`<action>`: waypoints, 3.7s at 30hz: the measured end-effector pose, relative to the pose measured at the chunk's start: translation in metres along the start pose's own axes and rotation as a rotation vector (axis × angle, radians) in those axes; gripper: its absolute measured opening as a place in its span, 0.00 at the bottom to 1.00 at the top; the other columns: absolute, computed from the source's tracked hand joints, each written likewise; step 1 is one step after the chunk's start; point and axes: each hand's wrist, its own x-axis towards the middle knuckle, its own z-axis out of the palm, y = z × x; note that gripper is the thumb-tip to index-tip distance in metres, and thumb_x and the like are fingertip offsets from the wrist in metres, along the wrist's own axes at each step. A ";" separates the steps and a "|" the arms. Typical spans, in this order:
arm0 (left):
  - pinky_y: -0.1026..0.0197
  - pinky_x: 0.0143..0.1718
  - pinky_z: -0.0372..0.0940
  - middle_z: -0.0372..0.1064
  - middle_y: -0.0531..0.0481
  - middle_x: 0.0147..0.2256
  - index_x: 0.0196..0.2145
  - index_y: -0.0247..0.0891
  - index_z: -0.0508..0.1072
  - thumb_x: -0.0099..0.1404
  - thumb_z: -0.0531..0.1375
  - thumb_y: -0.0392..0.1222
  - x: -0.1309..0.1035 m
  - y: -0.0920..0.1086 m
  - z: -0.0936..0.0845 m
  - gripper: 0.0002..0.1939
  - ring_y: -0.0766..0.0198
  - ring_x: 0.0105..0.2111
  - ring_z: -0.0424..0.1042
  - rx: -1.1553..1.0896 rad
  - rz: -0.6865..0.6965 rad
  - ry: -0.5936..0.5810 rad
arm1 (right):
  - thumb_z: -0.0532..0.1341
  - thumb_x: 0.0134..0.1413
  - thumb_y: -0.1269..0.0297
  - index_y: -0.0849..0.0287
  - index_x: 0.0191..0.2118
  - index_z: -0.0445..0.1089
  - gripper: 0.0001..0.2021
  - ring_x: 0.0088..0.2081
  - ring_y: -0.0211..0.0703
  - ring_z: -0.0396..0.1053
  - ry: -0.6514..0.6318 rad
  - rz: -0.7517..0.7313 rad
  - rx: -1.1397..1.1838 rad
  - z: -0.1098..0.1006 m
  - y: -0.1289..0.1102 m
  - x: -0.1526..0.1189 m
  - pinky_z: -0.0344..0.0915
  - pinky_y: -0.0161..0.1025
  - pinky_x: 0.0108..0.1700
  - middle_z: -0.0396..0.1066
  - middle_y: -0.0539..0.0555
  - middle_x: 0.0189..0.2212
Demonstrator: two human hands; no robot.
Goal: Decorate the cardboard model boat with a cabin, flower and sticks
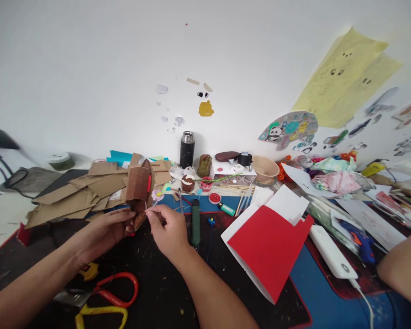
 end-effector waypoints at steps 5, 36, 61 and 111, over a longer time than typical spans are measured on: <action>0.68 0.25 0.73 0.81 0.46 0.30 0.32 0.33 0.86 0.52 0.77 0.24 -0.001 -0.002 0.001 0.11 0.66 0.24 0.74 0.004 -0.006 0.010 | 0.64 0.74 0.60 0.56 0.41 0.84 0.12 0.27 0.42 0.76 0.043 -0.134 -0.127 0.000 0.000 -0.001 0.70 0.35 0.33 0.82 0.53 0.29; 0.63 0.34 0.73 0.84 0.45 0.40 0.42 0.39 0.85 0.42 0.87 0.45 -0.016 -0.011 0.009 0.30 0.59 0.36 0.79 0.167 0.065 0.025 | 0.66 0.71 0.57 0.54 0.39 0.81 0.10 0.27 0.45 0.74 0.100 -0.018 -0.372 -0.004 0.012 0.002 0.68 0.38 0.35 0.78 0.51 0.26; 0.61 0.32 0.69 0.83 0.46 0.38 0.46 0.39 0.84 0.40 0.88 0.50 -0.020 -0.016 0.007 0.36 0.59 0.34 0.76 0.171 0.067 0.061 | 0.66 0.72 0.54 0.55 0.41 0.79 0.11 0.30 0.46 0.75 0.112 0.040 -0.265 -0.005 0.010 0.003 0.70 0.39 0.37 0.82 0.54 0.31; 0.62 0.31 0.73 0.81 0.47 0.37 0.47 0.37 0.85 0.42 0.88 0.48 -0.027 -0.024 0.011 0.36 0.62 0.32 0.75 0.096 0.054 0.044 | 0.67 0.73 0.62 0.55 0.39 0.81 0.08 0.39 0.52 0.85 0.007 0.003 -0.443 -0.003 0.017 0.002 0.70 0.39 0.42 0.87 0.58 0.37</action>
